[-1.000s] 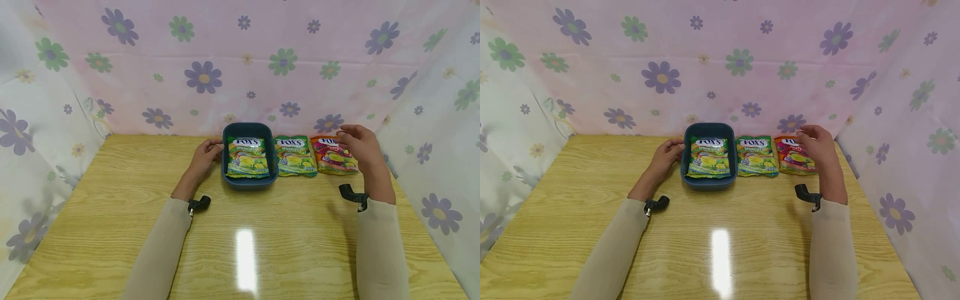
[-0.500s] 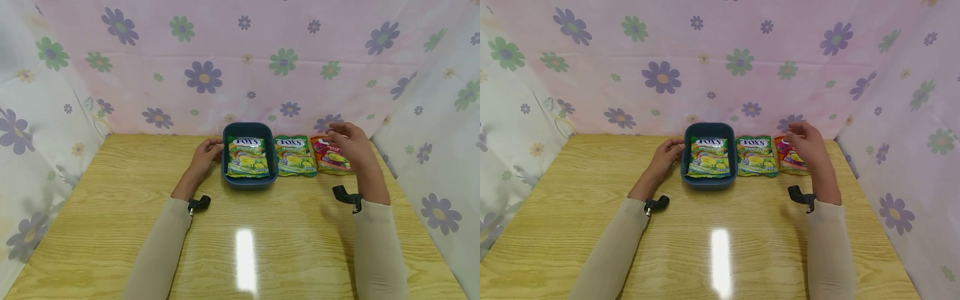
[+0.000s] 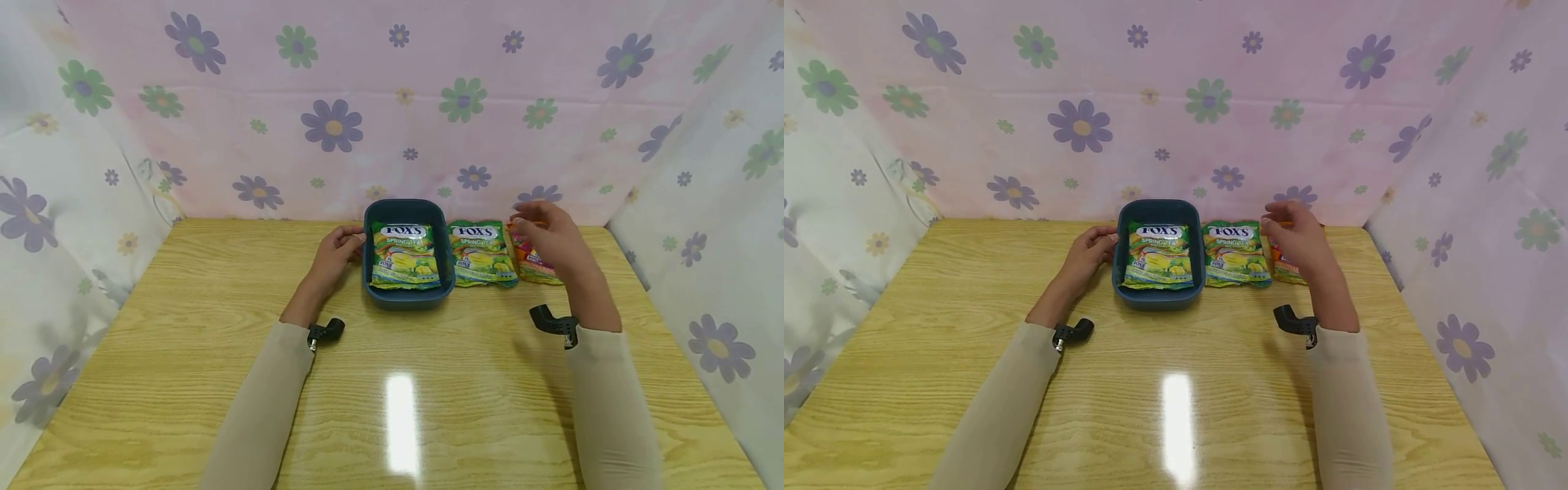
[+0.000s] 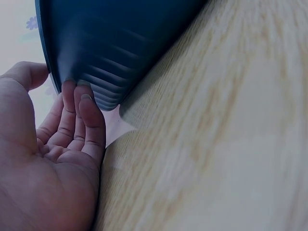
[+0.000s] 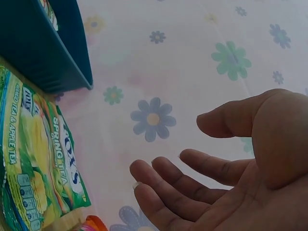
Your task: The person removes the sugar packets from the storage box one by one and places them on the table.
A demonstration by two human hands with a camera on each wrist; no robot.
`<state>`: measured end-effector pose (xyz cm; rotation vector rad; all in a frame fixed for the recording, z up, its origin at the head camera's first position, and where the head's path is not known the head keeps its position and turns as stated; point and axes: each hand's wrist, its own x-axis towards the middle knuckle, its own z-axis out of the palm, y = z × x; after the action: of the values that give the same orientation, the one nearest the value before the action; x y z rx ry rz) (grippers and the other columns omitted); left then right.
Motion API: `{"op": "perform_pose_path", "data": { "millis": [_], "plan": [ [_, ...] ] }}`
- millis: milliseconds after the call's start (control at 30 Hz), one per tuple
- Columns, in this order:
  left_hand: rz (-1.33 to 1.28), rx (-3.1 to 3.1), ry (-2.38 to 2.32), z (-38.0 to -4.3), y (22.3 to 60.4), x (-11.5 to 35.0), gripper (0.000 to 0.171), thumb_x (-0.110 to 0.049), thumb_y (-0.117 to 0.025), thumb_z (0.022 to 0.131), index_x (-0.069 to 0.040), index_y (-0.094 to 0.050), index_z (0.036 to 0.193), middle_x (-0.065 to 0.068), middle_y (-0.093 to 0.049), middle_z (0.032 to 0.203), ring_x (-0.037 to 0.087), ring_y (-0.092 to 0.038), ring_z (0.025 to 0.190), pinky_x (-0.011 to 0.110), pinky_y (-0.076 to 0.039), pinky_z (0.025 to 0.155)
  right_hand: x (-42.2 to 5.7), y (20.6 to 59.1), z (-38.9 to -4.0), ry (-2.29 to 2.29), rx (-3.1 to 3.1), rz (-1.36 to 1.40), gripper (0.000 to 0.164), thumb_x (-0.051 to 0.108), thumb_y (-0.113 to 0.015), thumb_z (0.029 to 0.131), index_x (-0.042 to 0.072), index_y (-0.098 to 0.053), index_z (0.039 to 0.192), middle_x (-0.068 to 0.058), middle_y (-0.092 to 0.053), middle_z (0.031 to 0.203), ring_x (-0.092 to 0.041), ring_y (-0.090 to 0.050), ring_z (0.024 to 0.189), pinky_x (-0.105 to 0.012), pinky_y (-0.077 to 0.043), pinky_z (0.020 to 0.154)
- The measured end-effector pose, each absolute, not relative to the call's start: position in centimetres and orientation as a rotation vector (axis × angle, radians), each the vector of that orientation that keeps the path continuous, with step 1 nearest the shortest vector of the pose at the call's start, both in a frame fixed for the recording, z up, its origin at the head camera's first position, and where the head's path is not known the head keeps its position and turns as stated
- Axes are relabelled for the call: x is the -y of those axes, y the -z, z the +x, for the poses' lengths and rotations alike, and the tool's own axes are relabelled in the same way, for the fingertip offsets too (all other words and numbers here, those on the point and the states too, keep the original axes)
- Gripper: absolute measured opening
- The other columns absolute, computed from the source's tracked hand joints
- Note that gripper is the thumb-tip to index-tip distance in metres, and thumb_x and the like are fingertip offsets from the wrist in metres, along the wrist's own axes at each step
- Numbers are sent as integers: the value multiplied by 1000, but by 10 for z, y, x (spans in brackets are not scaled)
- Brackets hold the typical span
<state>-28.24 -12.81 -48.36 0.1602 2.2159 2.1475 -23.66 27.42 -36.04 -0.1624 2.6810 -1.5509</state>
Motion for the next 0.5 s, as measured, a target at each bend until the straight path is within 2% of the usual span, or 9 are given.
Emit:
{"op": "perform_pose_path", "data": {
  "millis": [133,333,500],
  "plan": [
    [173,-2220,-2143,-283,484,128,42,-30,-61,109,0,-61,139,15,-68,108,17,-64,93,38,-53,90,-268,362,-237,1544,-2661,-173,50,23,-52,113,1,-42,157,-23,-51,151,-39,-55,135,-45,-49,112],
    [176,-2211,-2159,-282,485,128,39,-29,-63,109,-1,-62,137,10,-68,103,18,-64,90,32,-54,84,-259,364,-235,1512,-2622,-203,53,24,-52,112,2,-40,159,-23,-49,151,-39,-54,135,-50,-46,111],
    [186,-2199,-2183,-283,486,127,37,-26,-64,108,-1,-63,136,3,-69,97,17,-65,86,29,-55,79,-251,365,-235,1508,-2600,-219,53,23,-52,113,1,-38,160,-25,-48,152,-42,-55,135,-60,-41,114]
  ]
}}
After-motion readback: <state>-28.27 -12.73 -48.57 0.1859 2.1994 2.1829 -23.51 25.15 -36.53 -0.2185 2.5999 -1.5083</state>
